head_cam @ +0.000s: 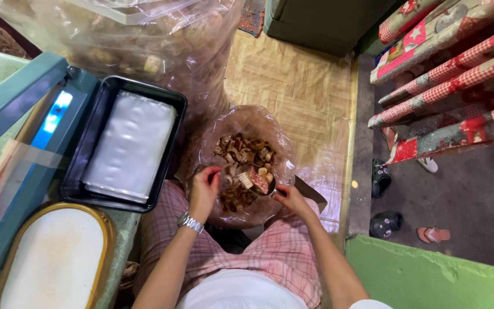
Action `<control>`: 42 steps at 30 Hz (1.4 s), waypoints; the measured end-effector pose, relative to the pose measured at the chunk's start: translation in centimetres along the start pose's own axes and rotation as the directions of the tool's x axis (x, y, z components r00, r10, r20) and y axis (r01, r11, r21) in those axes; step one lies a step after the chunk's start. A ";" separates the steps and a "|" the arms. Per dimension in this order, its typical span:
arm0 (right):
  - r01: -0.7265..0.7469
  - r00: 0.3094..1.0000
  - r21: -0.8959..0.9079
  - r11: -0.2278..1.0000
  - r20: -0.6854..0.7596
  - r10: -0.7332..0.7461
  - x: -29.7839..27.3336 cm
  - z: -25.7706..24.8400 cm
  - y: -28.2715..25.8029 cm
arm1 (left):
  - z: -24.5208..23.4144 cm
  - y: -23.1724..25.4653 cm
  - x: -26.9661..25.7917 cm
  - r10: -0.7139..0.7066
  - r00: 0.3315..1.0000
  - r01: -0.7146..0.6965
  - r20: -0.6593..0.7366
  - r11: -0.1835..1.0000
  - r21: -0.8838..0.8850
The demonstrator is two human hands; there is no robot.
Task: Packaging snacks into small plastic bags, weighing them on a scale, and sealing them using a heat sealer.
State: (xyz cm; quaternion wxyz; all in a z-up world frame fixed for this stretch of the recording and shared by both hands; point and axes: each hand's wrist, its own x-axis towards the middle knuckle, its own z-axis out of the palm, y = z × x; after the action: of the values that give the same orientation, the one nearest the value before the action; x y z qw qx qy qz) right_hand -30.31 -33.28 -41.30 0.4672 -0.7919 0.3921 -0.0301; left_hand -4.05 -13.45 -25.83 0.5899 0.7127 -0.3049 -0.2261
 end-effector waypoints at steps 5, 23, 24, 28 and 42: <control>-0.002 0.998 0.146 0.989 0.059 -0.007 -2.7 -3.0 -3.5 | 1.8 0.5 0.2 0.018 0.999 -0.025 0.034 0.976 0.216; 0.100 0.990 -0.404 0.909 0.132 -0.051 -8.4 -10.7 -21.6 | 5.7 1.8 1.4 0.246 0.964 -0.264 0.099 0.865 0.427; 0.099 0.990 -0.404 0.910 0.132 -0.049 -8.4 -10.9 -21.6 | 5.6 2.1 1.3 0.245 0.964 -0.264 0.100 0.865 0.426; 0.072 0.995 -0.424 0.903 0.097 -0.034 -7.7 -12.0 -21.7 | 4.7 3.4 1.7 0.153 0.988 -0.156 0.031 0.971 0.181; 0.058 0.997 -0.619 0.783 0.076 -0.014 -7.0 -12.6 -24.7 | 5.1 4.9 2.3 0.151 0.978 -0.187 0.143 0.940 0.286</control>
State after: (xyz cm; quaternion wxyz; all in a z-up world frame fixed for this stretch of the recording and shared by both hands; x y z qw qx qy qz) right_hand -25.69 -31.46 -13.14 0.1930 -0.9093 0.3491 0.1183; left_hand -6.72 -19.18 -22.01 0.4738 0.7499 -0.4302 -0.1677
